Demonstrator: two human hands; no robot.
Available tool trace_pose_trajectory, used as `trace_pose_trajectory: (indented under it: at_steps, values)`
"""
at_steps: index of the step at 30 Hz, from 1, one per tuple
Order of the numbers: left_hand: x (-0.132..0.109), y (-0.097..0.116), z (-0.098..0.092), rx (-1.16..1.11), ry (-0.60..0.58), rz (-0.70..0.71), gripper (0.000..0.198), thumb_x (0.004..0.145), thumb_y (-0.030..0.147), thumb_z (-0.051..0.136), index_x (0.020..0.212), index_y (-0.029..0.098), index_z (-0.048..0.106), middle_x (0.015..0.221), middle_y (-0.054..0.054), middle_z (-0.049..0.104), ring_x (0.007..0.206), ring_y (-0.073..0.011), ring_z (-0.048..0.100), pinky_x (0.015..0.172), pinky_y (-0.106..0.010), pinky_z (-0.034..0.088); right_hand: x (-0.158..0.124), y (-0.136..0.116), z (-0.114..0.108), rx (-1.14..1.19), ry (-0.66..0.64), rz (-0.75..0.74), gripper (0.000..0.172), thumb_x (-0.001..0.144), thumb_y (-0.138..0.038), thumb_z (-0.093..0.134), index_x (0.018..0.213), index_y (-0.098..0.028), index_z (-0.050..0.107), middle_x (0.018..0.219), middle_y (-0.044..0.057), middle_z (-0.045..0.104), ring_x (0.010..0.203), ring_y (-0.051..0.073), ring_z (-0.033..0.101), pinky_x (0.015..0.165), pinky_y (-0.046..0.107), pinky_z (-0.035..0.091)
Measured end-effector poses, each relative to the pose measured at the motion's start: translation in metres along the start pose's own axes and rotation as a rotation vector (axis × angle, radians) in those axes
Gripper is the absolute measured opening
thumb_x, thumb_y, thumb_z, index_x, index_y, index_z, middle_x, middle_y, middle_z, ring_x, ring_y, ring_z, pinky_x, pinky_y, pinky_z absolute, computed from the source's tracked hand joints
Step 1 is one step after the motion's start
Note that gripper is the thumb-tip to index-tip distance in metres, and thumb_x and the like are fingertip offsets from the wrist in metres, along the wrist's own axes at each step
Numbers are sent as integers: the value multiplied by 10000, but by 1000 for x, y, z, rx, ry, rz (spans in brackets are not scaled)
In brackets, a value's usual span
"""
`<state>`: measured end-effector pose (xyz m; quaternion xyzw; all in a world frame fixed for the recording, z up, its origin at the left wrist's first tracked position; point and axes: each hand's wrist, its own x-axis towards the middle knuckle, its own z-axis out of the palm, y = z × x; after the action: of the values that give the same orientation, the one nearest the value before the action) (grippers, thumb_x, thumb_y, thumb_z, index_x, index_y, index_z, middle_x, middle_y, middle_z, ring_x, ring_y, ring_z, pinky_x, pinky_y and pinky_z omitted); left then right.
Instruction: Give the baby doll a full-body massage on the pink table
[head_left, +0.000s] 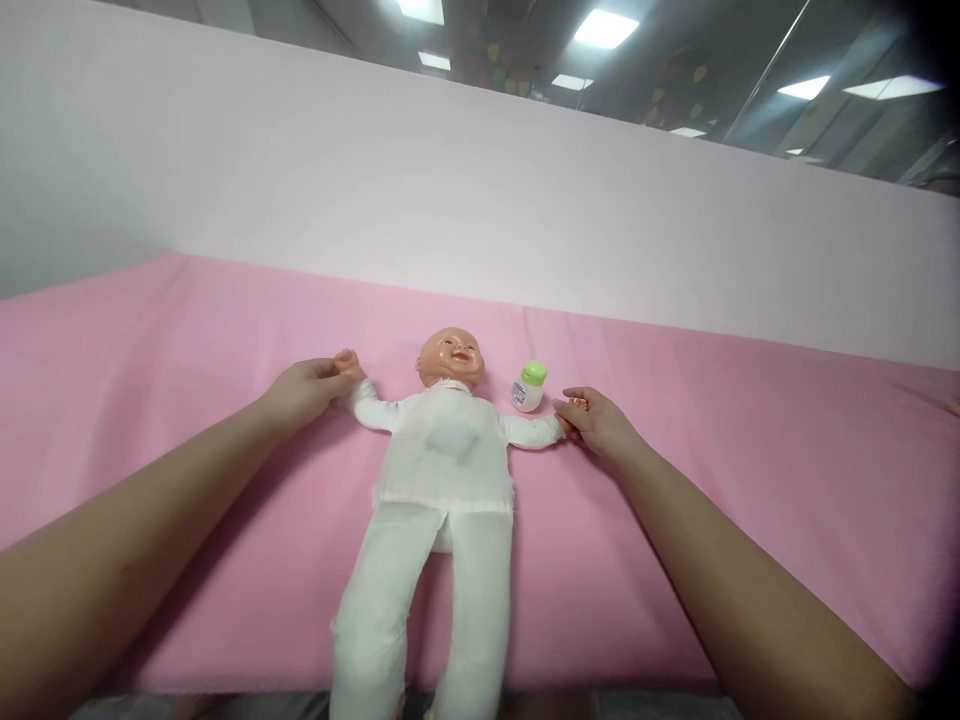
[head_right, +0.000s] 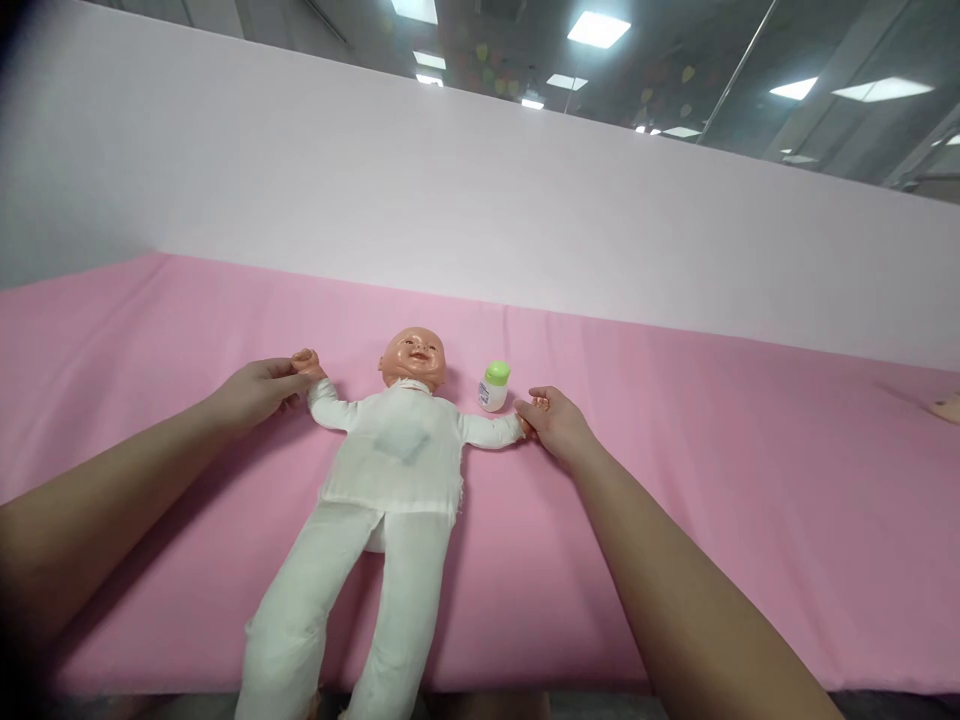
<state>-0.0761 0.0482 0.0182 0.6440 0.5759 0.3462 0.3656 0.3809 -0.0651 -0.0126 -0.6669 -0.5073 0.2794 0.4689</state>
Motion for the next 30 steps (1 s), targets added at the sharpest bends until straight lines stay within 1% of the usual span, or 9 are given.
trace_pose_trajectory:
  at_steps: [5, 8, 11, 14, 17, 21, 23, 26, 30]
  values:
    - [-29, 27, 10, -168, -28, 211, 378, 780, 501, 812, 1013, 212, 741, 966, -60, 730, 868, -226, 685, 721, -307, 559, -23, -29, 14, 111, 77, -208, 716, 809, -535, 801, 1394, -218, 535, 1183, 85, 704, 916, 176, 683, 797, 318, 586]
    - [-49, 41, 20, -284, -144, 369, 377, 778, 405, 838, 1075, 202, 724, 1078, -81, 725, 982, -257, 691, 827, -365, 592, -50, -49, 26, -86, 42, -417, 582, 841, -423, 792, 1371, -261, 613, 1060, 50, 732, 820, 165, 667, 756, 319, 588]
    - [-66, 49, 29, -132, -270, 503, 359, 802, 373, 820, 1118, 215, 758, 1054, -87, 726, 885, -230, 693, 758, -347, 598, -74, -62, 38, -281, -144, -638, 358, 900, -294, 714, 1258, -294, 703, 1013, 31, 757, 766, 161, 684, 760, 329, 611]
    - [-77, 55, 35, 142, -394, 689, 336, 821, 342, 783, 1150, 273, 798, 1051, -80, 723, 808, -194, 677, 683, -304, 581, -85, -66, 48, -341, -336, -879, 376, 955, -191, 615, 1305, -305, 689, 1237, 28, 742, 1086, 195, 723, 979, 365, 612]
    - [-81, 57, 38, 272, -447, 803, 350, 846, 320, 737, 1190, 290, 794, 1076, -86, 720, 868, -206, 691, 717, -301, 590, -87, -65, 53, -349, -379, -981, 417, 981, -170, 585, 1369, -303, 662, 1306, 26, 721, 1229, 191, 682, 1067, 373, 587]
    - [-79, 57, 38, 330, -412, 831, 358, 864, 340, 711, 1211, 276, 776, 1087, -86, 722, 865, -204, 689, 701, -290, 579, -84, -61, 53, -324, -369, -929, 429, 974, -190, 603, 1382, -311, 654, 1326, 24, 710, 1228, 200, 680, 1068, 387, 584]
    - [-77, 54, 36, 340, -326, 796, 379, 865, 383, 716, 1225, 275, 758, 1051, -73, 733, 805, -190, 675, 690, -287, 566, -80, -59, 51, -304, -295, -803, 445, 960, -229, 636, 1395, -321, 643, 1257, 23, 736, 1082, 197, 721, 976, 376, 614]
    - [-71, 50, 33, 271, -49, 637, 505, 874, 435, 711, 1353, 288, 654, 1002, -43, 740, 720, -164, 645, 705, -295, 551, -69, -52, 45, -190, -91, -537, 522, 956, -352, 670, 1468, -330, 576, 1170, 36, 751, 719, 138, 658, 740, 330, 618]
    - [-50, 39, 25, -10, 158, 324, 563, 882, 495, 685, 1387, 276, 568, 1036, -58, 728, 760, -182, 663, 670, -292, 541, -39, -37, 28, 132, 86, -308, 701, 941, -528, 663, 1555, -300, 414, 1428, 120, 624, 674, 106, 596, 634, 294, 578]
